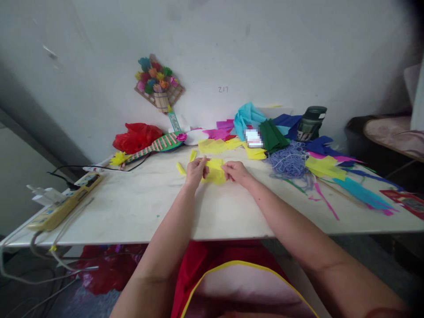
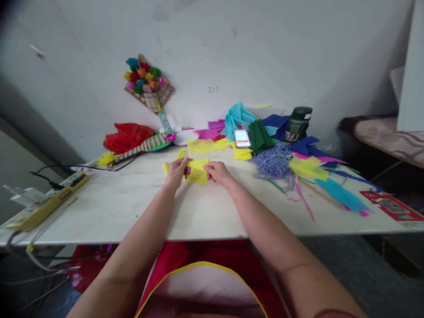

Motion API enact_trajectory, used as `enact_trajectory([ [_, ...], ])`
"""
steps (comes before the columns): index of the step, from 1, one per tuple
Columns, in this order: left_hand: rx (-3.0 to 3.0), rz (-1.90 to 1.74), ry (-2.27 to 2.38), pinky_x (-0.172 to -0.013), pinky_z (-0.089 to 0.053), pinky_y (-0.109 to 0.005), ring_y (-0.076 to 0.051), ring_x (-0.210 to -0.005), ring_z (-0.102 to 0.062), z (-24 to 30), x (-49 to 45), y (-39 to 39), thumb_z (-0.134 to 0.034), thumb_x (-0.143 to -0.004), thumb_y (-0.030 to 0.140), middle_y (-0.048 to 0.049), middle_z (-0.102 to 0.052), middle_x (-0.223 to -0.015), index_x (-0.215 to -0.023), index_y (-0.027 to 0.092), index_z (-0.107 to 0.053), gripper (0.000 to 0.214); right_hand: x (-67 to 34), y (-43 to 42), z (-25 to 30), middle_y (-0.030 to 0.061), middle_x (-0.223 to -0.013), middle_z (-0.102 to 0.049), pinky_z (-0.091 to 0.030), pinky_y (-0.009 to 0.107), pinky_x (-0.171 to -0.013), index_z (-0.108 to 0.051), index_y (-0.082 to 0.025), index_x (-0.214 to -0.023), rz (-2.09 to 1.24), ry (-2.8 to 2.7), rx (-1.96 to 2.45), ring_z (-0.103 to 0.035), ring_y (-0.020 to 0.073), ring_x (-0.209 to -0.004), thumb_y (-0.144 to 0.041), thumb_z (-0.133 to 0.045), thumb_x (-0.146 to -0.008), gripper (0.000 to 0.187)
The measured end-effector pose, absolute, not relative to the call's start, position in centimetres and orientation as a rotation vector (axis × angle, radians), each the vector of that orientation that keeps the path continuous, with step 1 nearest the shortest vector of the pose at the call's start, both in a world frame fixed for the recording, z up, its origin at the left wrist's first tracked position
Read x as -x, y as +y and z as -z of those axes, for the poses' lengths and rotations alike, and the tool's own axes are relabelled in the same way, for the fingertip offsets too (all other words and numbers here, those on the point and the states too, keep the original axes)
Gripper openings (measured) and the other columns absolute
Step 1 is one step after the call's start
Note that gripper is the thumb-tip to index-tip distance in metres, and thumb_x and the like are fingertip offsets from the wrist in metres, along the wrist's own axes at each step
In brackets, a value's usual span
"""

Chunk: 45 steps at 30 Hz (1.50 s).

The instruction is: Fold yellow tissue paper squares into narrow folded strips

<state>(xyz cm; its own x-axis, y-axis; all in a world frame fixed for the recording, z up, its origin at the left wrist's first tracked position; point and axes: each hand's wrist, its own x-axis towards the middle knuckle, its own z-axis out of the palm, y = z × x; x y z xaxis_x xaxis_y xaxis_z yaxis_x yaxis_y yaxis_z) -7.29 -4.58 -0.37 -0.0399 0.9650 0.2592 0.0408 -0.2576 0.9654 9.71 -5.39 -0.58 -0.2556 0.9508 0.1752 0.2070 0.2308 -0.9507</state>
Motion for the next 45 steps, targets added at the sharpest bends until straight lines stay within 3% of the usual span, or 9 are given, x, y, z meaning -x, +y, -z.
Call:
enact_trajectory([
  [4, -1.391, -1.439, 1.141, -0.034, -0.028, -0.019, -0.006, -0.031, -0.037, 0.4, 7.3, -4.6, -0.050, -0.073, 0.055, 0.0046, -0.048, -0.041, -0.087, 0.013, -0.057, 0.045, -9.8, -5.3, 1.0, -0.0030, -0.044, -0.052, -0.026, 0.018, -0.034, -0.047, -0.016, -0.057, -1.194, -1.730, 1.094, -0.035, 0.0044, -0.031, -0.031, -0.053, -0.074, 0.024],
  [9, -1.454, -1.372, 1.087, -0.038, -0.033, -0.019, -0.006, -0.037, -0.043, 0.5, 6.9, -4.8, -0.058, -0.068, 0.052, 0.0022, -0.052, -0.049, -0.072, 0.014, -0.052, 0.039, -9.9, -5.0, 1.3, -0.0030, -0.045, -0.053, -0.026, 0.018, -0.034, -0.046, -0.017, -0.058, -1.245, -1.684, 1.045, -0.036, 0.0045, -0.032, -0.032, -0.053, -0.075, 0.023],
  [15, -1.553, -1.268, 1.133, -0.042, -0.037, -0.019, -0.006, -0.043, -0.045, 1.0, 6.5, -4.8, -0.062, -0.065, 0.044, 0.0005, -0.055, -0.056, -0.069, 0.013, -0.055, 0.032, -9.9, -4.8, 1.4, -0.0032, -0.047, -0.054, -0.026, 0.019, -0.035, -0.047, -0.016, -0.061, -1.282, -1.611, 0.966, -0.038, 0.0046, -0.033, -0.036, -0.053, -0.074, 0.024],
  [24, -1.464, -1.487, 1.091, -0.049, -0.042, -0.019, -0.010, -0.058, -0.054, 0.4, 7.3, -4.5, -0.060, -0.065, 0.037, -0.0002, -0.055, -0.061, -0.073, 0.014, -0.053, 0.025, -9.5, -5.1, 1.6, -0.0020, -0.049, -0.055, -0.027, 0.019, -0.035, -0.058, -0.014, -0.069, -1.277, -1.709, 1.005, -0.036, 0.0046, -0.034, -0.037, -0.055, -0.072, 0.023],
  [28, -1.250, -1.706, 1.212, -0.051, -0.044, -0.021, -0.010, -0.056, -0.055, 0.3, 9.1, -3.7, -0.057, -0.064, 0.034, 0.0006, -0.056, -0.066, -0.078, 0.016, -0.051, 0.024, -9.6, -4.6, 2.0, -0.0021, -0.049, -0.054, -0.031, 0.019, -0.037, -0.062, -0.014, -0.072, -1.107, -1.744, 1.083, -0.036, 0.0052, -0.035, -0.033, -0.053, -0.073, 0.022],
  [32, -1.248, -1.732, 1.624, -0.052, -0.041, -0.023, -0.013, -0.059, -0.057, 0.5, 10.7, -3.1, -0.053, -0.065, 0.031, -0.0012, -0.058, -0.065, -0.084, 0.017, -0.057, 0.024, -9.8, -3.9, 2.5, -0.0003, -0.054, -0.058, -0.041, 0.022, -0.052, -0.065, -0.016, -0.071, -0.742, -1.812, 1.149, -0.050, 0.0101, -0.049, -0.030, -0.052, -0.074, 0.019],
  [35, -1.331, -1.598, 2.010, -0.058, -0.040, -0.027, -0.019, -0.070, -0.058, 0.3, 11.4, -3.4, -0.053, -0.066, 0.030, -0.0042, -0.062, -0.070, -0.087, 0.020, -0.060, 0.023, -9.9, -3.6, 2.7, 0.0030, -0.072, -0.065, -0.043, 0.025, -0.063, -0.068, -0.019, -0.074, -0.510, -1.917, 1.136, -0.058, 0.0140, -0.067, -0.026, -0.053, -0.074, 0.016],
  [41, -1.398, -1.235, 2.343, -0.071, -0.038, -0.040, -0.030, -0.097, -0.051, 0.3, 11.9, -3.8, -0.054, -0.068, 0.026, -0.0098, -0.064, -0.081, -0.094, 0.025, -0.061, 0.026, -9.6, -3.7, 2.8, 0.0055, -0.111, -0.060, -0.040, 0.034, -0.086, -0.071, -0.022, -0.081, -0.297, -2.252, 1.005, -0.053, 0.0202, -0.100, -0.020, -0.057, -0.073, 0.016],
  [45, -1.486, -1.119, 2.433, -0.078, -0.035, -0.043, -0.033, -0.103, -0.044, 1.0, 12.3, -3.6, -0.057, -0.064, 0.020, -0.0139, -0.062, -0.085, -0.089, 0.023, -0.063, 0.026, -9.4, -3.7, 3.0, 0.0042, -0.116, -0.059, -0.037, 0.039, -0.093, -0.070, -0.023, -0.089, -0.275, -2.413, 0.994, -0.052, 0.0219, -0.104, -0.021, -0.054, -0.076, 0.020],
])
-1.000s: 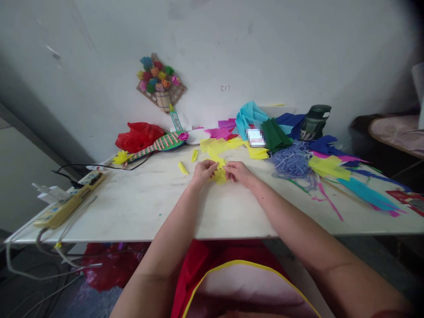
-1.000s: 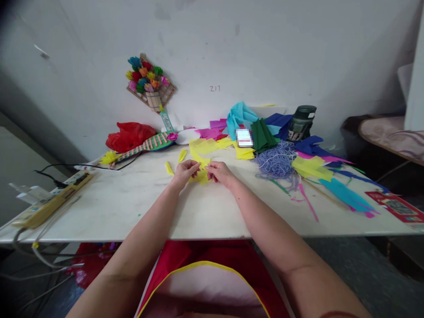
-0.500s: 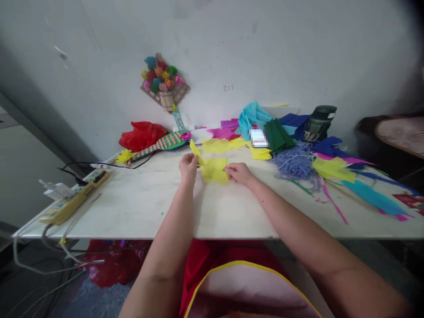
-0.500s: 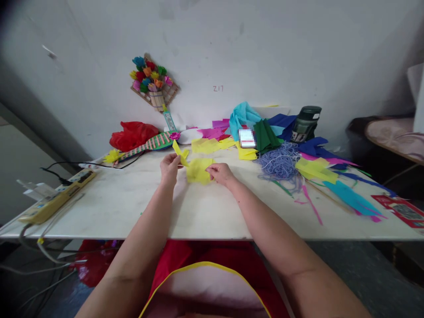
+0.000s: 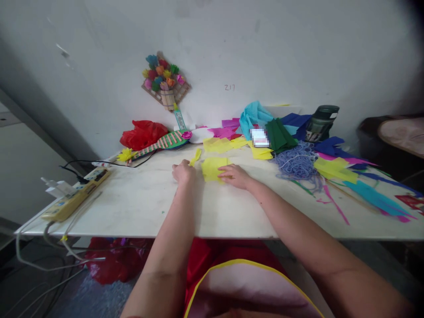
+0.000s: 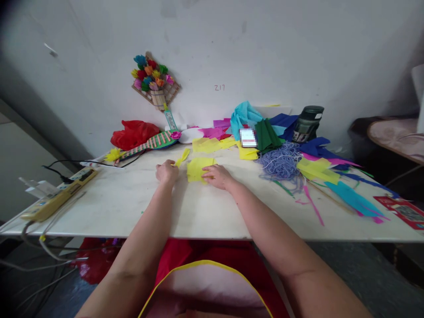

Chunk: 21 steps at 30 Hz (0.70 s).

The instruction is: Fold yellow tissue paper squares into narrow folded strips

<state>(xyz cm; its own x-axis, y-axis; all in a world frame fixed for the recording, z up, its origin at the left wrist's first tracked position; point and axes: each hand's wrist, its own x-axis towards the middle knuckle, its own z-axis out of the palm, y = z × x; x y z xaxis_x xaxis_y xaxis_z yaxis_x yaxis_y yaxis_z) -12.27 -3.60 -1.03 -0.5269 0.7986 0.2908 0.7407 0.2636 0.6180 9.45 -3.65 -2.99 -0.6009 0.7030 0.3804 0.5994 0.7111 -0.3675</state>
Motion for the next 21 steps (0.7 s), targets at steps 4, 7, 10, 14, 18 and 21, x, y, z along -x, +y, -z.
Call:
enact_trajectory([
  [4, -1.679, -1.108, 2.510, -0.085, -0.030, -0.046, -0.034, -0.110, -0.037, 1.1, 12.2, -3.8, -0.057, -0.065, 0.019, -0.0140, -0.058, -0.106, -0.094, 0.021, -0.063, 0.029, -9.5, -3.4, 3.3, 0.0041, -0.113, -0.061, -0.038, 0.039, -0.092, -0.069, -0.022, -0.094, -0.291, -2.444, 1.014, -0.053, 0.0219, -0.103, -0.023, -0.052, -0.079, 0.023],
  [7, -1.821, -1.172, 2.478, -0.089, -0.028, -0.044, -0.031, -0.112, -0.034, 0.8, 11.6, -4.2, -0.056, -0.068, 0.022, -0.0104, -0.056, -0.110, -0.094, 0.022, -0.064, 0.027, -9.6, -3.2, 3.4, 0.0033, -0.108, -0.064, -0.040, 0.037, -0.090, -0.070, -0.022, -0.093, -0.274, -2.422, 1.005, -0.055, 0.0208, -0.100, -0.023, -0.051, -0.079, 0.023],
  [10, -2.015, -1.093, 2.377, -0.095, -0.024, -0.042, -0.027, -0.112, -0.035, 0.4, 10.8, -4.6, -0.052, -0.073, 0.033, -0.0066, -0.059, -0.106, -0.080, 0.023, -0.067, 0.019, -9.7, -3.0, 3.6, 0.0033, -0.103, -0.066, -0.042, 0.034, -0.087, -0.071, -0.021, -0.090, -0.263, -2.388, 1.004, -0.057, 0.0198, -0.097, -0.021, -0.051, -0.078, 0.023],
  [14, -2.143, -0.825, 2.284, -0.101, -0.012, -0.049, -0.030, -0.111, -0.035, 0.2, 9.9, -4.9, -0.050, -0.072, 0.045, -0.0066, -0.061, -0.103, -0.061, 0.022, -0.066, 0.031, -9.7, -2.7, 3.8, 0.0033, -0.096, -0.068, -0.044, 0.031, -0.085, -0.071, -0.020, -0.088, -0.248, -2.340, 1.000, -0.059, 0.0188, -0.094, -0.019, -0.051, -0.077, 0.023],
  [18, -2.134, -0.703, 2.180, -0.100, -0.011, -0.052, -0.031, -0.112, -0.035, 0.5, 9.6, -4.7, -0.056, -0.067, 0.042, -0.0063, -0.061, -0.106, -0.059, 0.021, -0.065, 0.024, -9.8, -2.5, 4.1, 0.0036, -0.094, -0.069, -0.044, 0.030, -0.084, -0.071, -0.019, -0.087, -0.236, -2.305, 1.005, -0.060, 0.0184, -0.092, -0.018, -0.052, -0.076, 0.022],
  [21, -2.109, -0.727, 2.092, -0.094, -0.024, -0.046, -0.030, -0.108, -0.038, 0.9, 9.6, -4.2, -0.058, -0.064, 0.038, -0.0046, -0.061, -0.107, -0.059, 0.021, -0.065, 0.018, -9.8, -2.4, 4.2, 0.0033, -0.093, -0.069, -0.045, 0.029, -0.083, -0.072, -0.019, -0.085, -0.236, -2.294, 1.001, -0.060, 0.0185, -0.091, -0.017, -0.052, -0.075, 0.022],
])
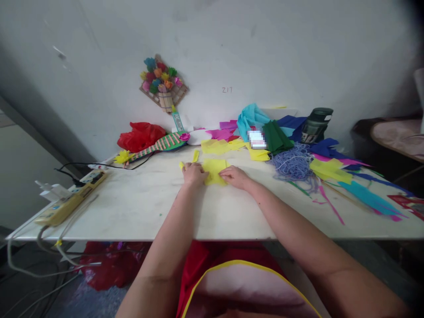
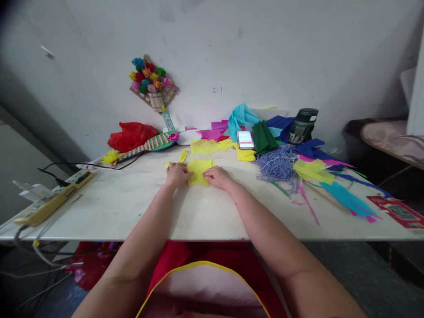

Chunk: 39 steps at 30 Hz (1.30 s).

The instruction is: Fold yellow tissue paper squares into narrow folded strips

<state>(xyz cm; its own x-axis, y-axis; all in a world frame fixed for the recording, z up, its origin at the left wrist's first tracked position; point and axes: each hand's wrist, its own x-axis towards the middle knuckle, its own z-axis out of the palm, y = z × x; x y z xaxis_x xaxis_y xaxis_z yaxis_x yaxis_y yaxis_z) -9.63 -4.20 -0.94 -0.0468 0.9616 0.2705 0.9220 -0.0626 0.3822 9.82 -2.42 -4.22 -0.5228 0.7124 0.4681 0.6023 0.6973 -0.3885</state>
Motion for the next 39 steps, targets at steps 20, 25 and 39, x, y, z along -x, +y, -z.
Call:
enact_trajectory([
  [20, -1.111, -1.418, 0.841, -0.055, -0.045, -0.021, -0.007, -0.052, -0.048, 0.4, 8.9, -4.3, -0.063, -0.060, 0.029, 0.0045, -0.047, -0.060, -0.067, 0.017, -0.047, 0.021, -10.1, -2.1, 4.2, 0.0060, -0.096, -0.067, -0.044, 0.034, -0.084, -0.070, -0.020, -0.085, -0.276, -2.108, 1.027, -0.058, 0.0205, -0.093, -0.013, -0.054, -0.071, 0.022],
  [25, -0.953, -1.401, 0.748, -0.047, -0.040, -0.019, -0.007, -0.047, -0.048, 0.0, 8.8, -4.5, -0.061, -0.059, 0.025, 0.0048, -0.047, -0.054, -0.065, 0.018, -0.047, 0.017, -10.0, -2.2, 3.8, 0.0078, -0.097, -0.065, -0.045, 0.032, -0.081, -0.068, -0.017, -0.084, -0.588, -1.872, 1.043, -0.059, 0.0190, -0.091, -0.020, -0.053, -0.071, 0.020],
  [39, -0.913, -1.289, 0.732, -0.055, -0.043, -0.023, -0.011, -0.059, -0.054, -0.2, 8.5, -5.1, -0.059, -0.060, 0.026, 0.0021, -0.053, -0.062, -0.068, 0.018, -0.048, 0.015, -10.6, -3.3, 1.9, 0.0040, -0.078, -0.065, -0.044, 0.026, -0.059, -0.061, -0.017, -0.085, -1.232, -1.223, 1.042, -0.058, 0.0156, -0.068, -0.054, -0.051, -0.069, 0.042],
])
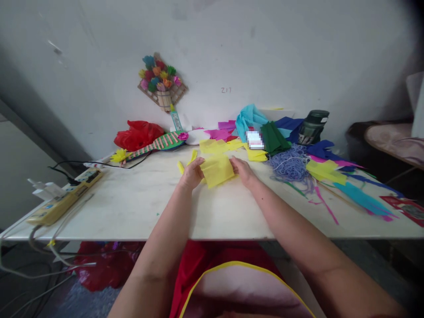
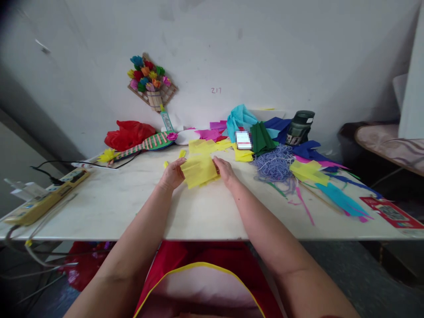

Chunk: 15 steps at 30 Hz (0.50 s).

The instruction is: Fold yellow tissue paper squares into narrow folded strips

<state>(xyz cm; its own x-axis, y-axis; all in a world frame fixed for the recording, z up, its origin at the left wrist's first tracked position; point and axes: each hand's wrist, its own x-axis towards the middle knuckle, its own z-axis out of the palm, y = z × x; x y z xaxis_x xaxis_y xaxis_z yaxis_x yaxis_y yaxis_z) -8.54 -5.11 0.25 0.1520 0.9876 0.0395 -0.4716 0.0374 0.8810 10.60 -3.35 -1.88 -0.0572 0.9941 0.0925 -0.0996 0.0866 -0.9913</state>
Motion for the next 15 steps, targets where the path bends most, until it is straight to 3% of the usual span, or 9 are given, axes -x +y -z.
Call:
enact_trajectory([
  [7, -0.964, -1.203, 0.789, -0.052, -0.040, -0.024, -0.011, -0.053, -0.051, -0.09, 8.55, -5.25, -0.062, -0.055, 0.028, 0.0018, -0.052, -0.058, -0.065, 0.017, -0.050, 0.019, -10.77, -3.32, 2.16, -0.0028, -0.057, -0.057, -0.040, 0.024, -0.056, -0.058, -0.017, -0.062, -1.155, -1.293, 1.044, -0.051, 0.0119, -0.056, -0.041, -0.067, -0.056, 0.026],
  [13, -1.014, -1.084, 0.830, -0.057, -0.043, -0.028, -0.014, -0.058, -0.057, 0.31, 8.70, -5.06, -0.059, -0.062, 0.054, -0.0033, -0.059, -0.066, -0.069, 0.016, -0.057, 0.038, -10.71, -3.62, 1.90, -0.0030, -0.057, -0.058, -0.040, 0.024, -0.055, -0.059, -0.017, -0.065, -1.191, -1.330, 1.077, -0.051, 0.0116, -0.054, -0.038, -0.066, -0.057, 0.023],
  [15, -1.032, -1.049, 0.832, -0.060, -0.044, -0.027, -0.015, -0.063, -0.059, 0.32, 8.68, -5.14, -0.058, -0.063, 0.055, -0.0045, -0.062, -0.070, -0.073, 0.016, -0.059, 0.040, -10.65, -3.79, 1.76, -0.0029, -0.057, -0.058, -0.040, 0.024, -0.054, -0.059, -0.017, -0.065, -1.206, -1.345, 1.074, -0.051, 0.0113, -0.053, -0.037, -0.066, -0.057, 0.023],
])
